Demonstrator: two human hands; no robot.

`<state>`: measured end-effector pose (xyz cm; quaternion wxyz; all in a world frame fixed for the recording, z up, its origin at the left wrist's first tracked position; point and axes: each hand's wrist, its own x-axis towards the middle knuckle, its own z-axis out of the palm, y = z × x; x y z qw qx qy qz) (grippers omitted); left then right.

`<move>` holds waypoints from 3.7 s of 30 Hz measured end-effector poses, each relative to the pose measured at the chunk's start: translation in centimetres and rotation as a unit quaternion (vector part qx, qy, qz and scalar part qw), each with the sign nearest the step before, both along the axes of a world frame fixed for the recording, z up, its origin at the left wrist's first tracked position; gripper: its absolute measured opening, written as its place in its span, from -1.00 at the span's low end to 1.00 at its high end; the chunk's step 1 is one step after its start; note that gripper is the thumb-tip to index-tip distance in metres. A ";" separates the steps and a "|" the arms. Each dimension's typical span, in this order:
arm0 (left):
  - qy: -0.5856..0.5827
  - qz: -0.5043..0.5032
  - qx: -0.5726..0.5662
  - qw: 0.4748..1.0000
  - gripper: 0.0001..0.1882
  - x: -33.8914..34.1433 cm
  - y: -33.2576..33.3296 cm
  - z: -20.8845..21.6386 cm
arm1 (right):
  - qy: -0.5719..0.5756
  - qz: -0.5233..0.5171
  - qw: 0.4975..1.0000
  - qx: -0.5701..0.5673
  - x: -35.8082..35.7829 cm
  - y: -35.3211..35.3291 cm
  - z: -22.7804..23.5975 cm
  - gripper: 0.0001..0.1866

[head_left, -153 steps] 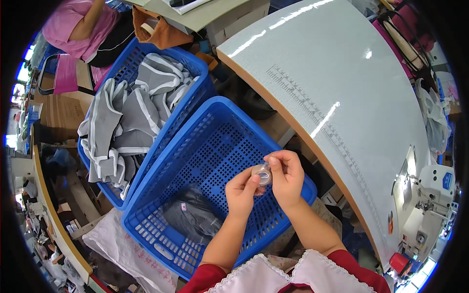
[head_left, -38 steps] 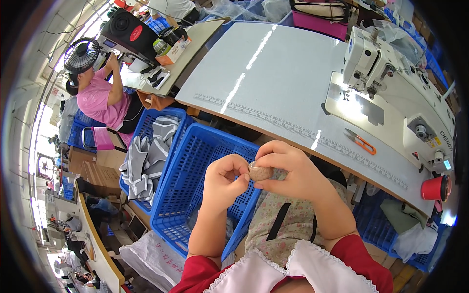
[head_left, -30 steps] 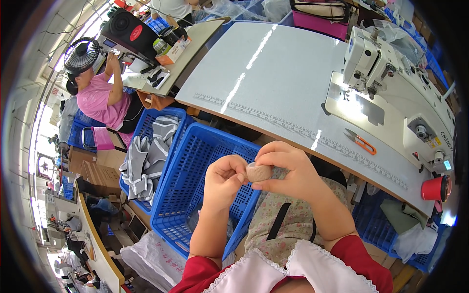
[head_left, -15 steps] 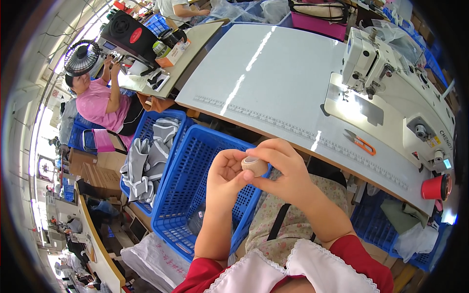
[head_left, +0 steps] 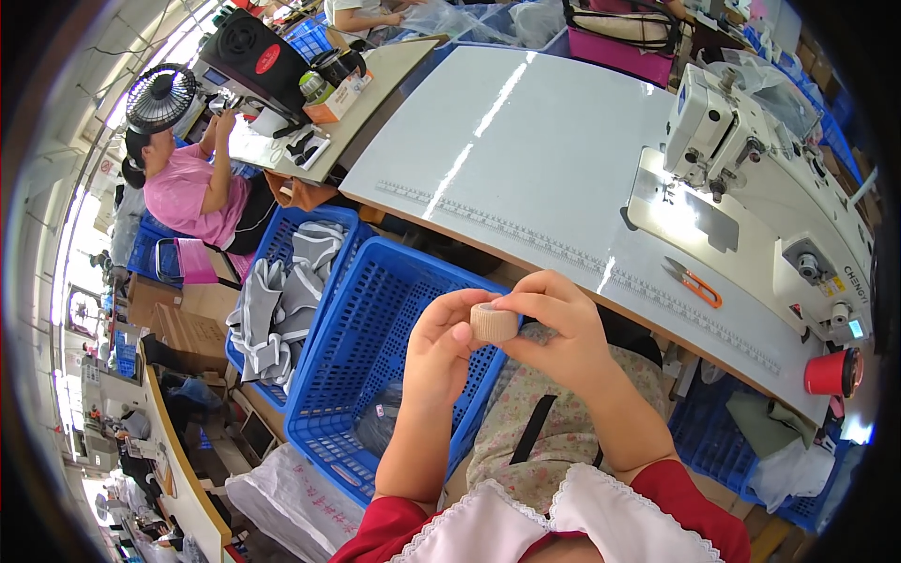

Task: Applying protective tape to fingers in a factory setting.

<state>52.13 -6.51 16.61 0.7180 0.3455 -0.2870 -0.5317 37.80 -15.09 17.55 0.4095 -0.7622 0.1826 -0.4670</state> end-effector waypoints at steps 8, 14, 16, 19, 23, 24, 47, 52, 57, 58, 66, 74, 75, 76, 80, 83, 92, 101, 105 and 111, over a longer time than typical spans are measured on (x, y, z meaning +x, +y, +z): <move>-0.065 0.003 -0.010 0.998 -0.51 0.8 0.9 0.1 | -0.013 0.061 0.998 -0.005 -0.1 0.1 0.1 -0.56; -0.068 0.006 0.006 0.998 -0.48 0.6 0.7 0.5 | -0.012 0.077 0.992 0.095 -0.1 0.5 0.7 -0.56; 0.018 -0.038 -0.011 0.999 -0.47 0.9 0.6 0.1 | -0.014 0.070 0.994 0.088 0.0 0.7 0.3 -0.57; 0.105 -0.084 -0.010 0.991 -0.47 1.0 0.2 -0.3 | -0.028 0.040 0.998 0.038 0.4 0.7 -0.1 -0.58; 0.062 -0.060 0.021 0.996 -0.50 1.0 0.3 -0.8 | -0.036 -0.013 0.998 -0.057 0.6 0.8 0.1 -0.60; 0.023 -0.004 0.006 1.000 -0.52 1.0 0.3 -0.7 | -0.035 -0.014 0.998 -0.056 0.5 0.8 0.4 -0.60; -0.149 0.090 -0.067 0.983 -0.72 -0.1 1.3 0.4 | -0.053 0.042 0.993 0.097 0.4 1.1 -0.6 -0.60; -0.140 0.103 -0.064 0.983 -0.71 -0.6 1.3 1.0 | -0.081 0.067 0.983 0.153 0.5 1.3 -0.9 -0.58; -0.521 0.277 -0.055 0.805 -0.80 -0.2 1.5 1.4 | -0.055 0.028 0.992 0.108 0.4 1.1 -0.8 -0.58; -0.510 0.253 -0.041 0.821 -0.82 -0.3 1.6 1.8 | -0.050 0.008 0.997 0.061 0.4 1.0 -0.9 -0.58; -0.575 0.228 0.002 0.786 -0.86 -0.5 1.7 3.0 | -0.016 -0.082 0.989 -0.126 0.5 1.1 -0.2 -0.61; -0.644 0.228 0.011 0.730 -0.86 -1.0 1.5 3.6 | 0.009 -0.101 0.973 -0.208 0.1 1.3 0.4 -0.67; -0.648 0.227 0.012 0.727 -0.85 -1.1 1.3 3.6 | 0.009 -0.102 0.973 -0.207 -0.1 1.3 0.5 -0.67; -0.647 0.226 0.012 0.728 -0.85 -1.1 1.1 3.6 | 0.012 -0.098 0.973 -0.207 -0.2 1.2 0.6 -0.67; -0.626 0.190 -0.017 0.756 -0.85 -0.6 1.0 4.2 | 0.012 -0.055 0.982 -0.181 -0.7 1.1 1.3 -0.66; -0.544 0.094 0.001 0.834 -0.87 0.7 0.9 3.8 | 0.024 0.027 0.994 -0.104 -1.4 0.2 1.4 -0.64; -0.221 -0.053 0.111 0.968 -0.96 1.8 0.7 2.3 | 0.051 0.046 0.997 -0.020 -1.4 0.4 0.8 -0.62; -0.227 -0.024 -0.053 0.972 -0.90 2.5 0.5 0.8 | 0.039 -0.050 0.982 -0.175 -0.2 0.6 0.9 -0.63; -0.202 -0.014 -0.116 0.972 -0.89 2.5 -0.1 0.6 | 0.009 -0.052 0.978 -0.204 -0.5 0.9 1.9 -0.62; -0.161 -0.010 -0.055 0.985 -0.93 2.2 0.2 0.8 | 0.071 -0.035 0.991 -0.106 -0.7 0.6 2.4 -0.62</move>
